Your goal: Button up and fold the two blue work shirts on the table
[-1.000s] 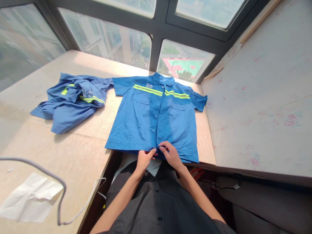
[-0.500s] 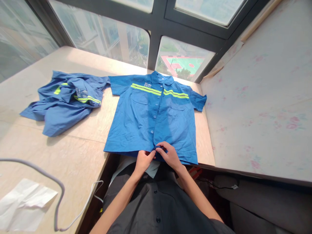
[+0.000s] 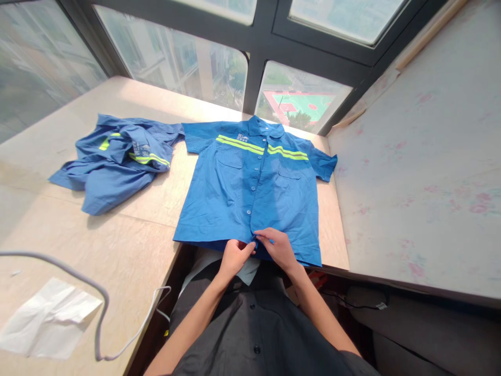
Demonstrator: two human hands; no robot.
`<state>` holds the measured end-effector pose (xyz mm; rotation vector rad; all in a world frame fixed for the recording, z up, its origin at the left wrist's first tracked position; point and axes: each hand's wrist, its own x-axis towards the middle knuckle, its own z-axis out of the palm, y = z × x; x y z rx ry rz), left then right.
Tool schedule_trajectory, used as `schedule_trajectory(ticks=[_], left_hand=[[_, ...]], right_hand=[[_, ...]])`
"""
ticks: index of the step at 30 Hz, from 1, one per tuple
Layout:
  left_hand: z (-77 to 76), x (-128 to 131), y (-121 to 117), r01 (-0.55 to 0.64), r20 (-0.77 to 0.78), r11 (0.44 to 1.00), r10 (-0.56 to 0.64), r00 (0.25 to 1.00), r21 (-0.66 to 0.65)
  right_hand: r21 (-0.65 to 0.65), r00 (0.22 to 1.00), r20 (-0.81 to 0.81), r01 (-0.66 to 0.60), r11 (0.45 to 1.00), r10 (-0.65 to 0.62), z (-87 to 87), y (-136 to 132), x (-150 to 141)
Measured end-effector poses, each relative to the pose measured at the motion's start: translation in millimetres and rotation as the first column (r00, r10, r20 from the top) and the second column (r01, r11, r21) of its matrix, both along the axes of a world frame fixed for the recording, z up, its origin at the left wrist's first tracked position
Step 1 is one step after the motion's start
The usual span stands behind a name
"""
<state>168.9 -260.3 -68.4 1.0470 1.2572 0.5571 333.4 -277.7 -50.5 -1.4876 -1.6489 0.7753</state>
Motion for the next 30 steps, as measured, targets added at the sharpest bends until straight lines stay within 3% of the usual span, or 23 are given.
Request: schedule_trajectory(ticks=[5,12,24,28,30], left_hand=[[-1.8,-1.5,0.1,-0.002,0.023,1.0,0.001,1.0,0.02],[-1.9,-4.4,0.3,0.004,0.187,1.0,-0.005,0.982,0.007],[-0.8,-3.6,7.7,-0.058,0.094,0.996,0.051,0.994,0.074],[-1.6,0.2,8.7,-0.084,0.139,0.995,0.076,0.987,0.053],[-1.8,1.3,9.4,-0.108,0.169,0.993,0.099,0.981,0.04]], right_hand=[[0.015,0.997,-0.013,0.079,0.997,-0.079,1.3,-0.4,-6.6],[-0.021,0.989,-0.061,0.136,0.991,-0.137,-1.4,-1.3,-9.3],[-0.032,0.973,-0.117,0.196,0.98,-0.199,-1.3,-3.4,-15.6],[0.002,0.966,-0.147,0.217,0.976,-0.214,1.4,-4.6,-15.8],[0.052,0.977,-0.139,0.173,0.984,-0.164,2.8,-5.3,-13.5]])
